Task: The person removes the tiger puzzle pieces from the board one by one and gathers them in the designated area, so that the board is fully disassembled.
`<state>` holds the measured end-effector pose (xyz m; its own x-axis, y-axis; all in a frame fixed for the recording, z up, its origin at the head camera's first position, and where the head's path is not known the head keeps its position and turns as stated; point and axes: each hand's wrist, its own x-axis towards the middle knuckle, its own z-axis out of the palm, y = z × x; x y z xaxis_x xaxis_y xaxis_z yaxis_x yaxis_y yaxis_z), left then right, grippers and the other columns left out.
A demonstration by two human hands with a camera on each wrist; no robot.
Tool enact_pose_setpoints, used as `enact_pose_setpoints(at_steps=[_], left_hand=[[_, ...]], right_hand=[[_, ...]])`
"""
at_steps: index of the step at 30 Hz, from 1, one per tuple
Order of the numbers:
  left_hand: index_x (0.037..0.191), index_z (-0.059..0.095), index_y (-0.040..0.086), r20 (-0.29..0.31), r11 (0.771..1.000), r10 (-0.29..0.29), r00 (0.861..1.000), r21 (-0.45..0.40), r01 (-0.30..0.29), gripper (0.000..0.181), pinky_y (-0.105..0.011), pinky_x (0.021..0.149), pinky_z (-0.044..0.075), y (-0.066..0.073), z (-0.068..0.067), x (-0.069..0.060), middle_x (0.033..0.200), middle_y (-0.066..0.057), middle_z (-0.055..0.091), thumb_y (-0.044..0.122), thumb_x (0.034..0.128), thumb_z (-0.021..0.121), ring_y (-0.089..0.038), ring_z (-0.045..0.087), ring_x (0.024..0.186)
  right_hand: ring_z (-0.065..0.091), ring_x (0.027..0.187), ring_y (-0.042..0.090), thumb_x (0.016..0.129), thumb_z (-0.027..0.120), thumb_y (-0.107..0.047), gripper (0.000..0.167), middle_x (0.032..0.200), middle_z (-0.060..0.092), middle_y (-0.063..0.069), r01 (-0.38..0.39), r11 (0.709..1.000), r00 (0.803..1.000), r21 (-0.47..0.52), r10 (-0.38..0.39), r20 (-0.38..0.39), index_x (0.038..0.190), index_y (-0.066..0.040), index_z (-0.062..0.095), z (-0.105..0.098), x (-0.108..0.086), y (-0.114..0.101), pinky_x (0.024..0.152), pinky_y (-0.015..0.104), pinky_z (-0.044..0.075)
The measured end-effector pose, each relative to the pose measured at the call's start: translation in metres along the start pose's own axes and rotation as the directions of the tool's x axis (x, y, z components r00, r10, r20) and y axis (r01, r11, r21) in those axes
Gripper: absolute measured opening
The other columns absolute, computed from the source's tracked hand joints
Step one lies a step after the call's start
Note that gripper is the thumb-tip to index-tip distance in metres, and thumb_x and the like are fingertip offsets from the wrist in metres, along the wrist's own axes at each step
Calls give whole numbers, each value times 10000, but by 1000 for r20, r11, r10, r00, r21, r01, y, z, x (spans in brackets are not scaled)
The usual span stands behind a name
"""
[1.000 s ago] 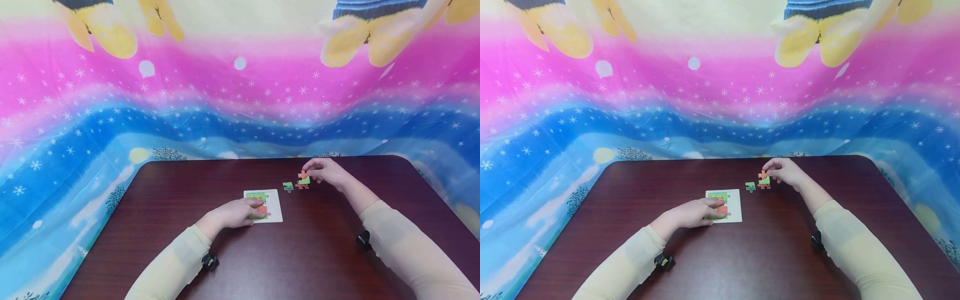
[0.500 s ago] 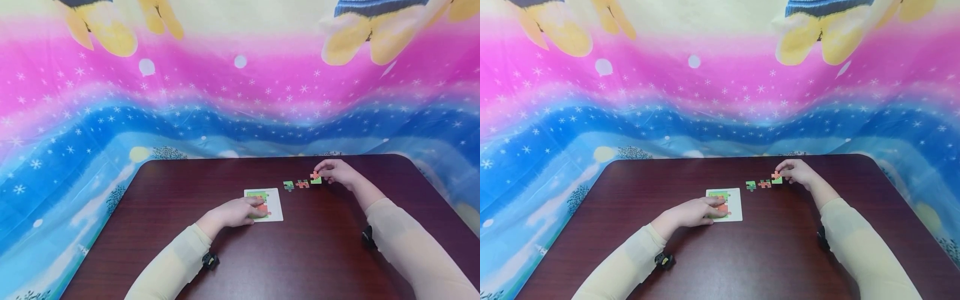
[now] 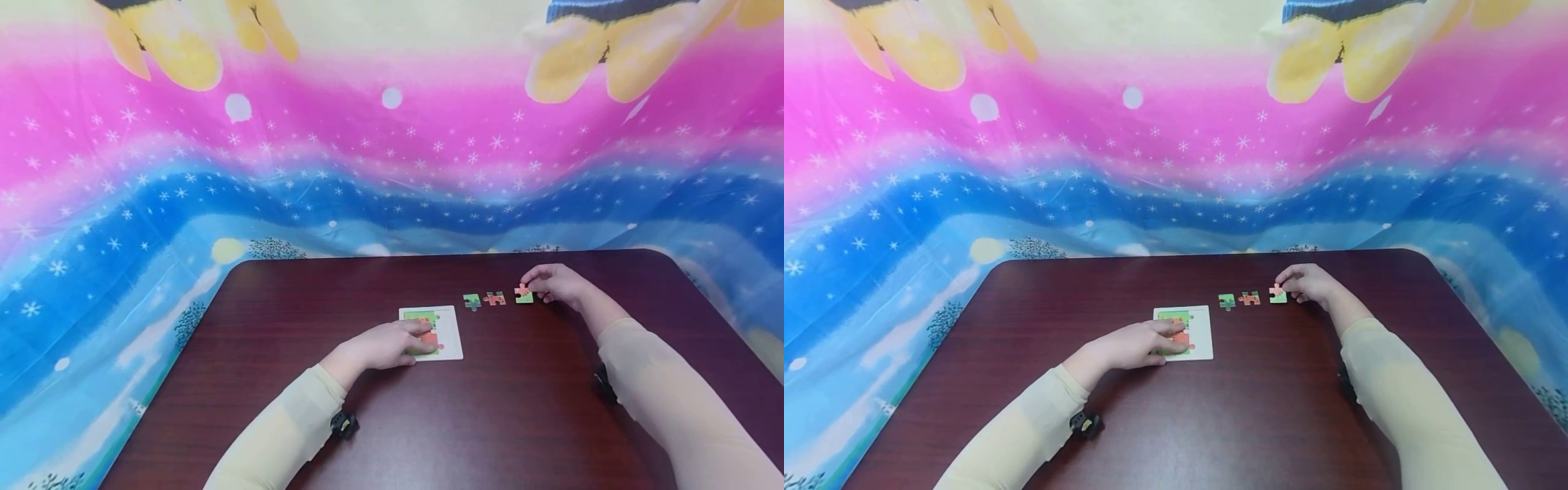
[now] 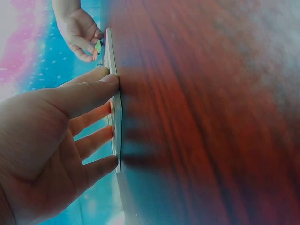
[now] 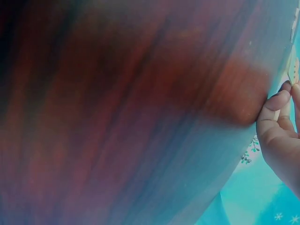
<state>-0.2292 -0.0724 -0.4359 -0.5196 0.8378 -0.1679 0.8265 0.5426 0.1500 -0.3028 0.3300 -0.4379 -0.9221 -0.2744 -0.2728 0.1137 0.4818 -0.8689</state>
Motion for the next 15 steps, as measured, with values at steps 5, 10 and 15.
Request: enact_pose_setpoints(at_steps=[5, 10, 15], left_hand=[[1431, 617, 268, -2, 1000, 4, 1000, 0, -4, 462, -329, 1163, 343, 0, -1, 0, 1591, -57, 427, 194, 982, 698, -226, 338, 1497], [1430, 618, 269, -4, 1000, 7, 1000, 8, -7, 462, -323, 1165, 338, 0, 0, 0, 1589, -57, 429, 196, 982, 699, -226, 340, 1497], [1429, 619, 268, -9, 1000, 12, 1000, 12, -11, 465, -318, 1164, 337, 0, 0, 1, 1584, -61, 436, 197, 977, 705, -229, 344, 1495]], right_hand=[[535, 793, 205, 1017, 573, -58, 299, 888, 594, 24, 10, 1000, 1000, -21, -10, -17, 1264, 109, 564, 2, 2, 1, 701, 351, 501], [513, 779, 210, 1018, 566, -49, 277, 876, 581, 25, 1, 997, 999, -72, -5, -52, 1247, 104, 585, 6, 2, -2, 654, 338, 481], [499, 770, 222, 1018, 543, -28, 263, 876, 569, 47, -5, 993, 997, -115, -4, -82, 1239, 108, 588, 12, 0, -8, 633, 338, 457]])
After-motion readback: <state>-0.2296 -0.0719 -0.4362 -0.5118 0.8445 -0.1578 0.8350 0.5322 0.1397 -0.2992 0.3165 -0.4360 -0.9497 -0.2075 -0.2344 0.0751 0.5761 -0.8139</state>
